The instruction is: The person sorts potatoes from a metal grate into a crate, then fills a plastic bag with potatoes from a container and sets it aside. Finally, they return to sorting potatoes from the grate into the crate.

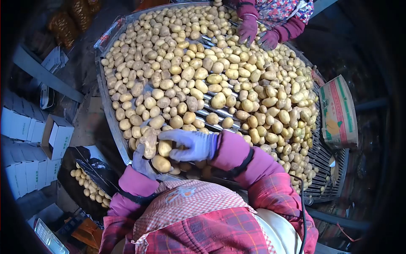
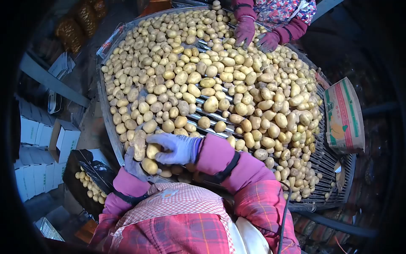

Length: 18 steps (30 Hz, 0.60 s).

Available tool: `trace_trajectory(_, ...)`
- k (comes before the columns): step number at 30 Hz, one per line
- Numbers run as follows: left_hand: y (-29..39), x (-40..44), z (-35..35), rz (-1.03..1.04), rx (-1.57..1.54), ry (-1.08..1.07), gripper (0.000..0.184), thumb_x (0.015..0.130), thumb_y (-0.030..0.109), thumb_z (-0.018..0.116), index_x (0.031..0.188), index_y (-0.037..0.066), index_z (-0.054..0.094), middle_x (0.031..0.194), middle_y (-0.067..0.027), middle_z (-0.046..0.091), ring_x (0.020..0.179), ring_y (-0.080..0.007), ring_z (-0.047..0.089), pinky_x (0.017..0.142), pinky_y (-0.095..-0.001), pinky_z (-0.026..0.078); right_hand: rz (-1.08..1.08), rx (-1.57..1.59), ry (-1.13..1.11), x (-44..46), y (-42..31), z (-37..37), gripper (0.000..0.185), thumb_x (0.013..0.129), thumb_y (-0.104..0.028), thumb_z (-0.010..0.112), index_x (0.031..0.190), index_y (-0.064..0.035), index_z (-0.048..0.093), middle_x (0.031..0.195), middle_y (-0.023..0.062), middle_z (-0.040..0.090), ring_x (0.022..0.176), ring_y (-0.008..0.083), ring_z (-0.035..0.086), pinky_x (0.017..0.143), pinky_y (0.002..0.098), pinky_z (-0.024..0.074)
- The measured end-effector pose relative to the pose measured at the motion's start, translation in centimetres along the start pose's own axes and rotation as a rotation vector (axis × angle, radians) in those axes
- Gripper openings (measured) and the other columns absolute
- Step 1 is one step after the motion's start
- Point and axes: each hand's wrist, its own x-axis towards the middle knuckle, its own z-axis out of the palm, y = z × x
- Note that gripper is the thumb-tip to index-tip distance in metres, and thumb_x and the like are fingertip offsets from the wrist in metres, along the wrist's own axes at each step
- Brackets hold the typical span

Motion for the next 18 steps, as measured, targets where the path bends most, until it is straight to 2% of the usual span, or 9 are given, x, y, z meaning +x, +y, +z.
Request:
trace_trajectory(1, 0.4, -0.1, 0.2, -0.066, -0.458, -0.011, 0.076, 0.08, 0.059, 0.049, 0.136, 0.011, 0.034, 0.134, -0.0172, 0.04, 0.117, -0.0337, 0.046, 0.093, -0.0485, 0.043, 0.249, 0.239, -0.164, -0.2, -1.3, -1.9, 0.055, 0.084, -0.028, 0.06, 0.13, -0.004, 0.043, 0.095, 0.0112, 0.062, 0.082, 0.0211, 0.062, 0.072, 0.031, 0.05)
trace_trajectory(2, -1.1, -0.7, -0.9, -0.124, -0.591, 0.004, 0.078, 0.078, 0.061, 0.049, 0.136, 0.01, 0.034, 0.133, -0.0173, 0.04, 0.116, -0.0341, 0.047, 0.093, -0.0477, 0.043, 0.286, -0.024, -0.161, -0.1, 0.2, -3.5, 0.058, 0.084, -0.033, 0.061, 0.13, -0.0025, 0.043, 0.097, 0.0106, 0.062, 0.082, 0.0161, 0.061, 0.072, 0.0271, 0.0499)
trace_trajectory(3, -2.7, -1.3, -2.0, -0.179, -0.722, 0.019, 0.081, 0.077, 0.063, 0.05, 0.135, 0.009, 0.033, 0.133, -0.0173, 0.041, 0.115, -0.0345, 0.048, 0.093, -0.0469, 0.043, 0.118, -0.002, -0.029, -0.5, 1.4, -5.6, 0.06, 0.082, -0.036, 0.064, 0.13, -0.0056, 0.044, 0.096, 0.0099, 0.062, 0.082, 0.0158, 0.061, 0.072, 0.0283, 0.05)
trace_trajectory(4, -2.6, -1.2, -2.0, -0.176, -0.722, 0.022, 0.081, 0.077, 0.063, 0.05, 0.135, 0.009, 0.033, 0.133, -0.0173, 0.041, 0.115, -0.0345, 0.048, 0.093, -0.0469, 0.043, 0.298, -0.2, 0.115, -0.6, 1.3, -8.6, 0.059, 0.08, -0.036, 0.066, 0.127, -0.006, 0.048, 0.097, 0.0107, 0.062, 0.084, 0.0165, 0.06, 0.075, 0.0297, 0.0497)
trace_trajectory(6, -1.2, -1.4, -1.2, -0.166, -0.272, -0.008, 0.069, 0.08, 0.052, 0.05, 0.134, 0.011, 0.036, 0.133, -0.0127, 0.042, 0.116, -0.0294, 0.047, 0.095, -0.0445, 0.04, 0.643, -0.534, 0.618, -0.9, 2.2, -15.7, 0.052, 0.08, -0.035, 0.065, 0.121, -0.0064, 0.051, 0.092, 0.0088, 0.063, 0.076, 0.0176, 0.061, 0.068, 0.0294, 0.0501)
trace_trajectory(7, -0.2, -1.3, -0.7, -0.158, -0.046, -0.02, 0.064, 0.081, 0.046, 0.05, 0.133, 0.012, 0.038, 0.133, -0.0103, 0.043, 0.117, -0.0269, 0.046, 0.096, -0.0432, 0.038, 0.555, -0.677, 0.903, -2.3, 7.7, -20.8, 0.06, 0.079, -0.038, 0.065, 0.126, -0.0051, 0.047, 0.102, 0.0145, 0.062, 0.085, 0.0228, 0.062, 0.075, 0.0322, 0.0505)
trace_trajectory(10, 1.9, -0.5, 0.8, -0.134, 0.634, -0.038, 0.049, 0.086, 0.029, 0.051, 0.132, 0.014, 0.043, 0.133, -0.0034, 0.045, 0.119, -0.0192, 0.044, 0.099, -0.0395, 0.034, 0.89, -1.081, 0.892, -3.9, 11.4, -27.5, 0.077, 0.078, -0.054, 0.058, 0.134, -0.0048, 0.039, 0.137, 0.0221, 0.035, 0.118, 0.0348, 0.047, 0.097, 0.0444, 0.0406)
trace_trajectory(13, 2.6, 1.5, 1.2, -0.293, 0.425, 0.0, 0.035, 0.09, 0.023, 0.053, 0.12, 0.006, 0.048, 0.108, -0.0045, 0.058, 0.09, -0.0155, 0.058, 0.08, -0.0313, 0.046, 0.999, -1.08, 0.761, -1.5, 10.5, -27.6, 0.078, 0.076, -0.059, 0.056, 0.136, -0.0123, 0.037, 0.145, 0.0214, 0.021, 0.122, 0.0397, 0.043, 0.099, 0.0464, 0.0386)
trace_trajectory(18, 3.8, 2.4, 2.6, 0.383, 1.727, -0.14, 0.03, 0.08, 0.024, 0.061, 0.106, 0.009, 0.058, 0.099, -0.0041, 0.059, 0.084, -0.0185, 0.059, 0.077, -0.033, 0.045, 0.971, -0.865, 0.601, 0.1, 10.1, -27.1, 0.077, 0.073, -0.061, 0.058, 0.135, -0.0187, 0.039, 0.148, 0.022, 0.015, 0.124, 0.0438, 0.038, 0.101, 0.046, 0.0366)
